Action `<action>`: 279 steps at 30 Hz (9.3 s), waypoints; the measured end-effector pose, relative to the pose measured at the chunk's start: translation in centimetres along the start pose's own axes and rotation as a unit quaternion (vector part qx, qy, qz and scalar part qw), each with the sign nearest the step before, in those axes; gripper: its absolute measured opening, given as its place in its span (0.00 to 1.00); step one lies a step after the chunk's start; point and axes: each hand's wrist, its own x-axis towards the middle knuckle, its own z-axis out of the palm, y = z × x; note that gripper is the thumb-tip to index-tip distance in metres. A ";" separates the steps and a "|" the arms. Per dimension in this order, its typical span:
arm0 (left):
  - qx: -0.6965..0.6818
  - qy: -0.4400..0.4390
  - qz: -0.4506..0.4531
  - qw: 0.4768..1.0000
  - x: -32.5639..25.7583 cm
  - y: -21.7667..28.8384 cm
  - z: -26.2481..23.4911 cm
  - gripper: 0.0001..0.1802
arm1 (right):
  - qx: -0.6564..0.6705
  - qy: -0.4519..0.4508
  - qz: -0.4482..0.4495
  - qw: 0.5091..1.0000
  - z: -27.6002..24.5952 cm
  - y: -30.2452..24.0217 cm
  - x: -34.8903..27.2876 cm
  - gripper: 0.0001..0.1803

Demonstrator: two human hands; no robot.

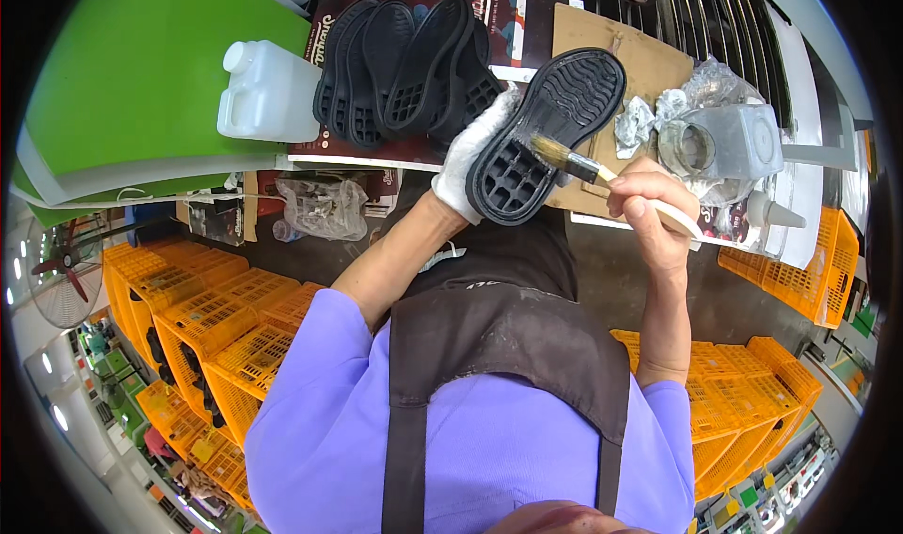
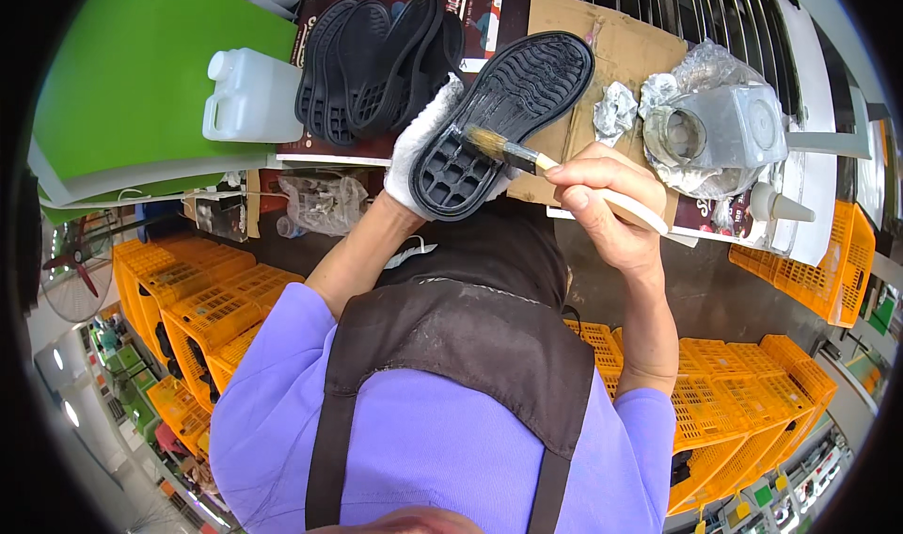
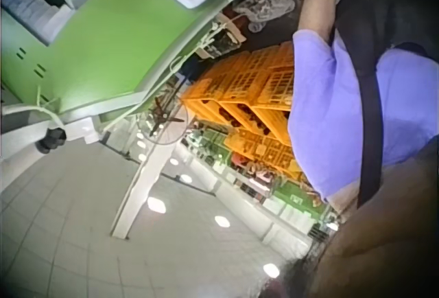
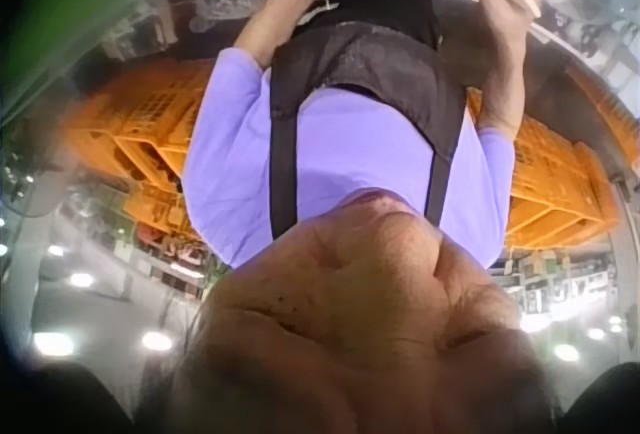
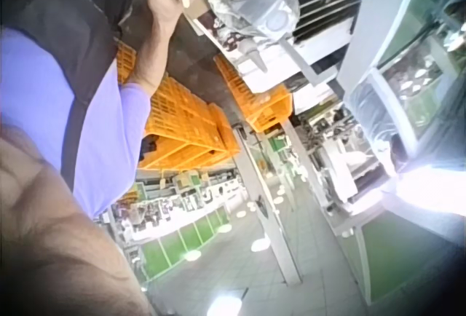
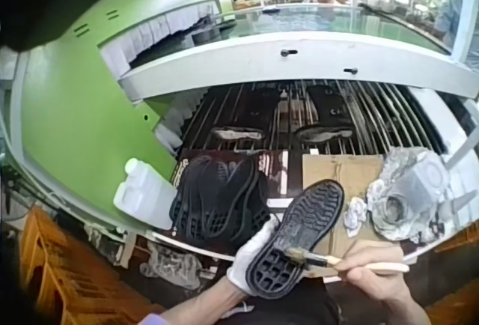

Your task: The person applies a liquid substance to the soles of black sandals using a brush. They pick up sandals from yellow crates, apply the substance to the sole, and place the finished items on a conveyor belt. The process is repeated for multiple units.

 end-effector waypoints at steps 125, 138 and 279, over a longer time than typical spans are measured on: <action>0.411 0.011 0.358 0.839 0.4 -0.2 -0.8 0.29 | -0.038 0.161 -0.012 0.986 0.9 -1.5 0.3 0.08; 0.585 -0.009 0.419 0.694 -0.3 0.0 0.2 0.33 | -0.249 0.052 -0.082 0.964 3.3 -2.3 1.7 0.07; 0.858 0.292 0.417 0.065 16.8 19.6 24.2 0.41 | -0.112 0.021 -0.026 0.993 -3.9 -10.6 4.4 0.14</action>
